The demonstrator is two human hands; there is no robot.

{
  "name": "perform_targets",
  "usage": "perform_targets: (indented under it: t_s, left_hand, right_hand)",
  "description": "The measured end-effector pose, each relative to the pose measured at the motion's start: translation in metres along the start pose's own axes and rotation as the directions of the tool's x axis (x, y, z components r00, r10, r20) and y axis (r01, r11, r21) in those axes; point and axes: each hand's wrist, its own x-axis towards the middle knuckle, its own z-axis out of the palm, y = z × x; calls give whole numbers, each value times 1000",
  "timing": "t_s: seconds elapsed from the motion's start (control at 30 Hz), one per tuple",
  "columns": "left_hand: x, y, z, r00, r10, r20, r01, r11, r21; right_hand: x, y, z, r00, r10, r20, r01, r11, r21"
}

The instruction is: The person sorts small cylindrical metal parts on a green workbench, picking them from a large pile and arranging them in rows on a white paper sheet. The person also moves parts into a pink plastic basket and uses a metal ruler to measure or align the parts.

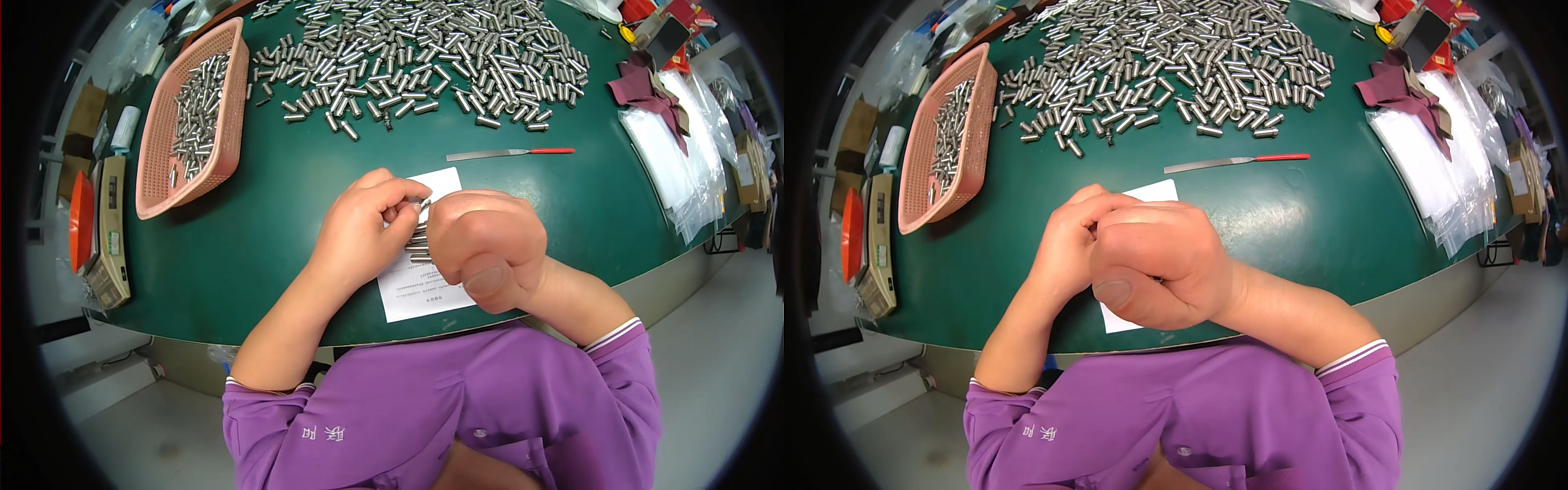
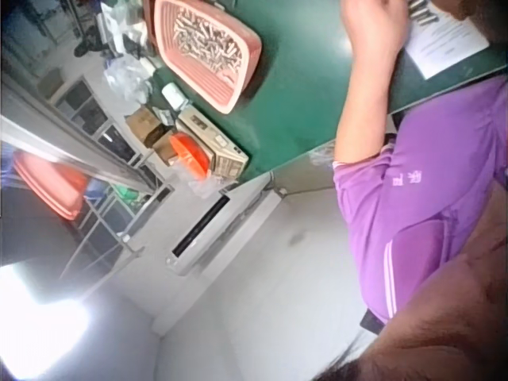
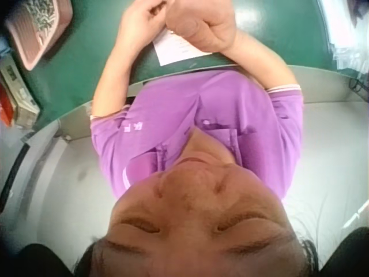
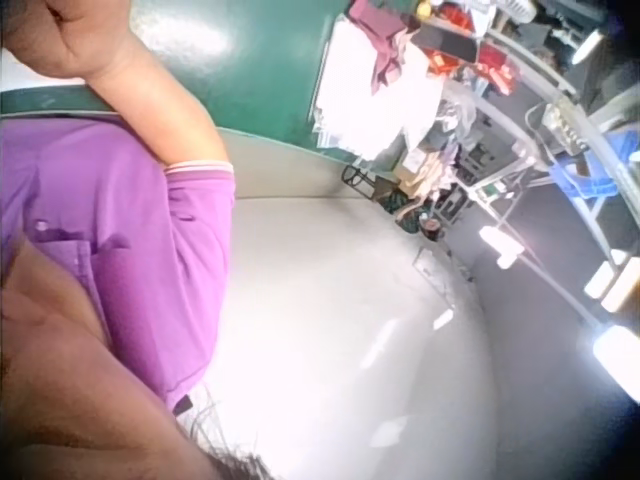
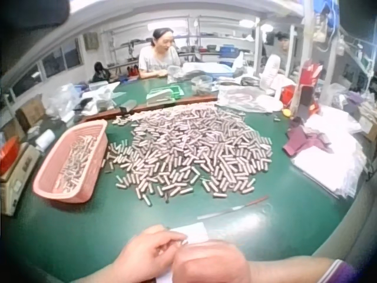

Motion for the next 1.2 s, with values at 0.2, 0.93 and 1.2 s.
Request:
perform_targets:
  t_s: [0.2, 0.93, 1.2]
  left_hand:
    - [1, -1, 0, 999, -37, -3, 37, 999, 10]
    - [0, -6, -2, 999, -3, 32, 4, 1000, -25]
    - [0, -6, -1, 1000, 5, 24, -5, 1000, 0]
  right_hand:
    - [-4, 4, -6, 989, 85, -122, -69, 989, 132]
    - [-14, 9, 18, 864, -348, 364, 367, 930, 16]
    - [-12, 10, 21, 865, -316, 389, 367, 928, -63]
